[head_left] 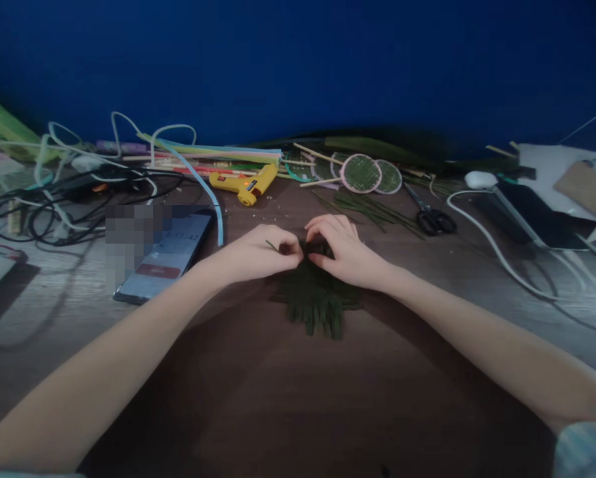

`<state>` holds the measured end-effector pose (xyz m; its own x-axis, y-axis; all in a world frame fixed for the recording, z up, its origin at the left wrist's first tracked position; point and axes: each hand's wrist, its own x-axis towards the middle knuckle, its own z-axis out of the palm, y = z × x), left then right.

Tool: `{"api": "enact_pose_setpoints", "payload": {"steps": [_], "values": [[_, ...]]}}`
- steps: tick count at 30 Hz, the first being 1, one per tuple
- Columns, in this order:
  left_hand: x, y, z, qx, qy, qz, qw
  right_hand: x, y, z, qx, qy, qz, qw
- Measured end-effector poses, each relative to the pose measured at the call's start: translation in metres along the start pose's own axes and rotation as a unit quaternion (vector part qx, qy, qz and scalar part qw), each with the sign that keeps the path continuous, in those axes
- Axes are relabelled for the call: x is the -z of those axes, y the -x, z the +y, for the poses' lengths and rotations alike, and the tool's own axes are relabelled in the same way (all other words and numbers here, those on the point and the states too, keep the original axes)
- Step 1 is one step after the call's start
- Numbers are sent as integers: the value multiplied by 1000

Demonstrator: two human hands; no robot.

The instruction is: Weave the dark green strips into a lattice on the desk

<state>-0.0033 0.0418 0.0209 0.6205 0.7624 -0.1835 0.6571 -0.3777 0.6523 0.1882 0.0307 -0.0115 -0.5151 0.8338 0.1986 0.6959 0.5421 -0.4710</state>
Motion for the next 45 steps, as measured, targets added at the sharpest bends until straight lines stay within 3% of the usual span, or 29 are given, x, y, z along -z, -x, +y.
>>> {"api": "enact_pose_setpoints", "payload": {"steps": [10, 18, 34, 45], "values": [[0, 0, 0, 2, 7, -6, 1000, 3, 1, -3, 56, 30, 26, 998], [0, -1, -1, 17, 1, -9, 1000, 7, 2, 2, 83, -60, 34, 994], [1, 0, 4, 37, 11, 19, 999, 8, 4, 1, 33, -248, 21, 968], [3, -2, 2, -4, -34, -7, 999, 11, 7, -3, -17, -310, 31, 950]]}}
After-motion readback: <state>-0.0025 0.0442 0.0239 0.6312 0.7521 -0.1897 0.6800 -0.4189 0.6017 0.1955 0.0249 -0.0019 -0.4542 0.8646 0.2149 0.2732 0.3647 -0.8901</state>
